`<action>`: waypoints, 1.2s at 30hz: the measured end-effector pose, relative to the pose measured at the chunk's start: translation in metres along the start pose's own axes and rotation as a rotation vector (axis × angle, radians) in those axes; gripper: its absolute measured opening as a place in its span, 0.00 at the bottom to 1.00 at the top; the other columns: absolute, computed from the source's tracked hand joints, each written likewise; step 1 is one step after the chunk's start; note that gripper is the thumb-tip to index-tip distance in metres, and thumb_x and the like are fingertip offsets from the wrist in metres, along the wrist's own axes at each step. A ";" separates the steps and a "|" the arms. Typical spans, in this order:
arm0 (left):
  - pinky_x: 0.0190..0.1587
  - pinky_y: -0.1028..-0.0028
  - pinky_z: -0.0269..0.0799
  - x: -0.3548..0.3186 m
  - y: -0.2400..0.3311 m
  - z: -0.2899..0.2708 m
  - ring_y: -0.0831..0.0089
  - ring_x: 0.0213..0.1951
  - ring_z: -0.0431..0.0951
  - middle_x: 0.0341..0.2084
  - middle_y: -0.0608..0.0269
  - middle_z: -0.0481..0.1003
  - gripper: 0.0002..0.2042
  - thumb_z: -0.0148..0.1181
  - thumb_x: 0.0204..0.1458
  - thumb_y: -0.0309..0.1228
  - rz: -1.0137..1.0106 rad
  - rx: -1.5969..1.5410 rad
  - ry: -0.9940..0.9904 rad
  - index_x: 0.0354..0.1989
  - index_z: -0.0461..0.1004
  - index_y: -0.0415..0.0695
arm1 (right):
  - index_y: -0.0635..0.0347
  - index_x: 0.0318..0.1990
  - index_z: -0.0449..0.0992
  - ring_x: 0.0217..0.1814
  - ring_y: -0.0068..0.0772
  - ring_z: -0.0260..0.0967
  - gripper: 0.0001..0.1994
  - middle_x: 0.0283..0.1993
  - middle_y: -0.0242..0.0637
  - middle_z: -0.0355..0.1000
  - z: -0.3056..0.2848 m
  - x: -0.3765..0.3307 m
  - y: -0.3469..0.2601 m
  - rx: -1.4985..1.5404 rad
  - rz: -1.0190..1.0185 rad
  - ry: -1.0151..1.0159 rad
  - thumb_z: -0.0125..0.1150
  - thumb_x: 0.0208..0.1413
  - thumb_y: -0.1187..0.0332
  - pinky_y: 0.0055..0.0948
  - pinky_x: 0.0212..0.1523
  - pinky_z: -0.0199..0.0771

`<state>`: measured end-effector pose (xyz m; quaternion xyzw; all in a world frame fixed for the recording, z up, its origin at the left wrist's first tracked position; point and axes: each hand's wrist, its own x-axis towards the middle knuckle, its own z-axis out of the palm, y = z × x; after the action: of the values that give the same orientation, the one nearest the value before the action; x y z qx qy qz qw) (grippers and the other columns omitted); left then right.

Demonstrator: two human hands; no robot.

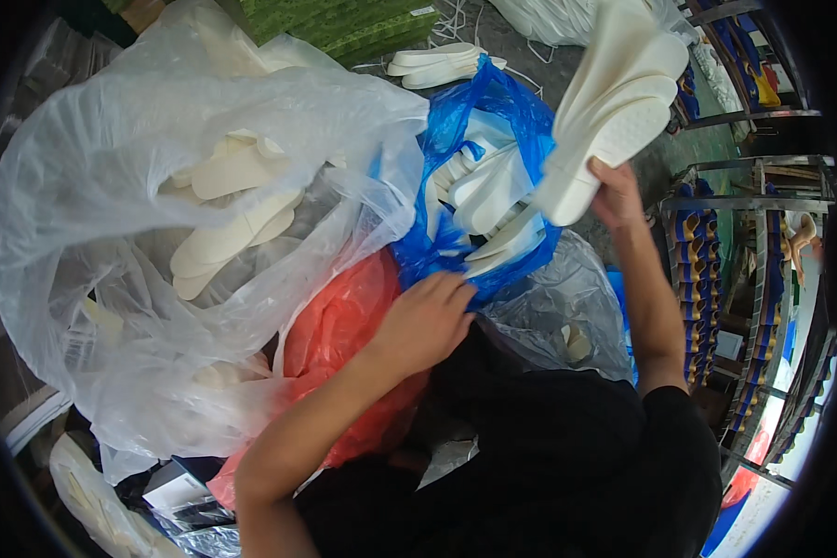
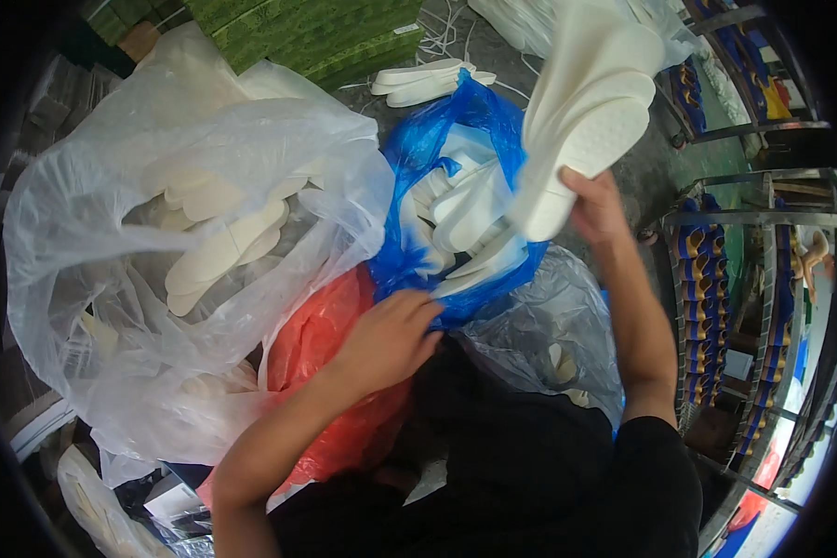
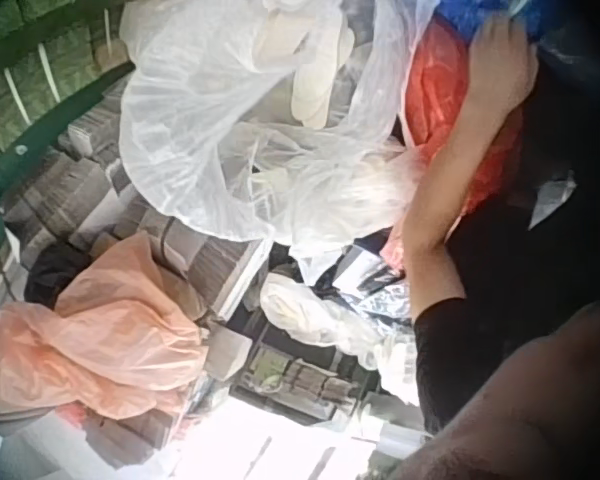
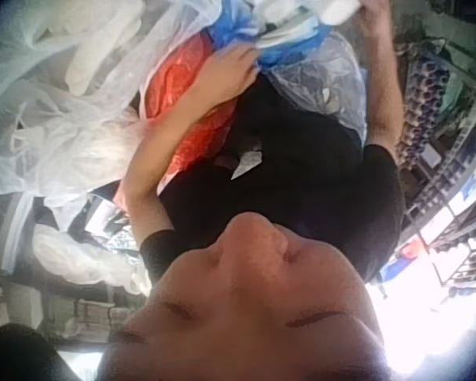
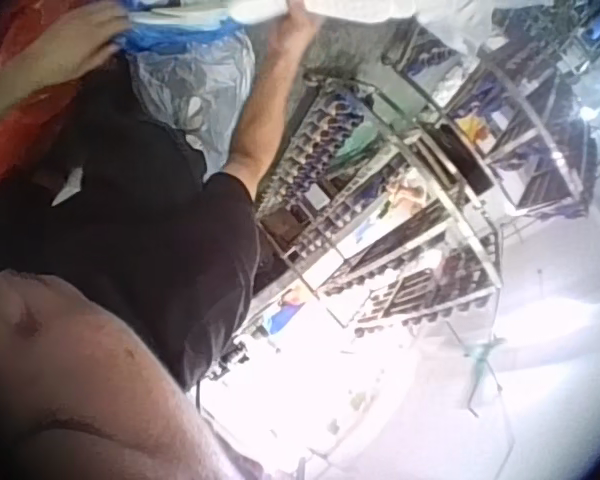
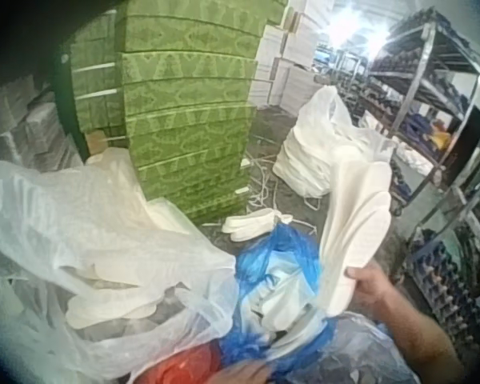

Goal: The person sits on the floor in a cluttered storage area and sorts white shoe insoles. They repeatedly pick up handfuls of insoles from a large white plastic bag and transfer them into a smaller blue plastic bag. The person also briefly handles a smartphone at the beginning of the clip.

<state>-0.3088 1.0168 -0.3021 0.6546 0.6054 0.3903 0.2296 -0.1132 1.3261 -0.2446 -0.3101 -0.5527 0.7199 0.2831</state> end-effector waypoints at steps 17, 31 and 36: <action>0.55 0.61 0.63 0.034 0.030 -0.064 0.68 0.45 0.76 0.34 0.62 0.77 0.07 0.59 0.50 0.32 -0.139 0.694 -0.223 0.35 0.79 0.48 | 0.67 0.59 0.72 0.59 0.55 0.73 0.38 0.55 0.57 0.76 0.021 0.070 0.081 -1.429 0.235 -1.113 0.79 0.35 0.65 0.45 0.60 0.71; 0.48 0.60 0.76 -0.135 -0.128 -0.162 0.58 0.47 0.80 0.42 0.51 0.80 0.17 0.55 0.63 0.38 -1.042 0.058 -0.202 0.53 0.75 0.38 | 0.62 0.60 0.72 0.61 0.55 0.72 0.22 0.56 0.57 0.74 0.379 0.066 0.194 -1.148 -0.235 -1.292 0.60 0.58 0.67 0.47 0.63 0.69; 0.58 0.61 0.70 -0.146 -0.159 -0.156 0.58 0.54 0.75 0.55 0.54 0.73 0.22 0.55 0.63 0.35 -1.382 -0.796 0.470 0.63 0.68 0.40 | 0.64 0.61 0.70 0.63 0.55 0.70 0.26 0.57 0.57 0.73 0.430 0.099 0.279 -1.387 -0.224 -1.023 0.63 0.55 0.64 0.47 0.64 0.68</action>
<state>-0.5237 0.8734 -0.3674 -0.0934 0.7198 0.4729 0.4995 -0.5220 1.0696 -0.4437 0.0052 -0.9534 0.2394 -0.1836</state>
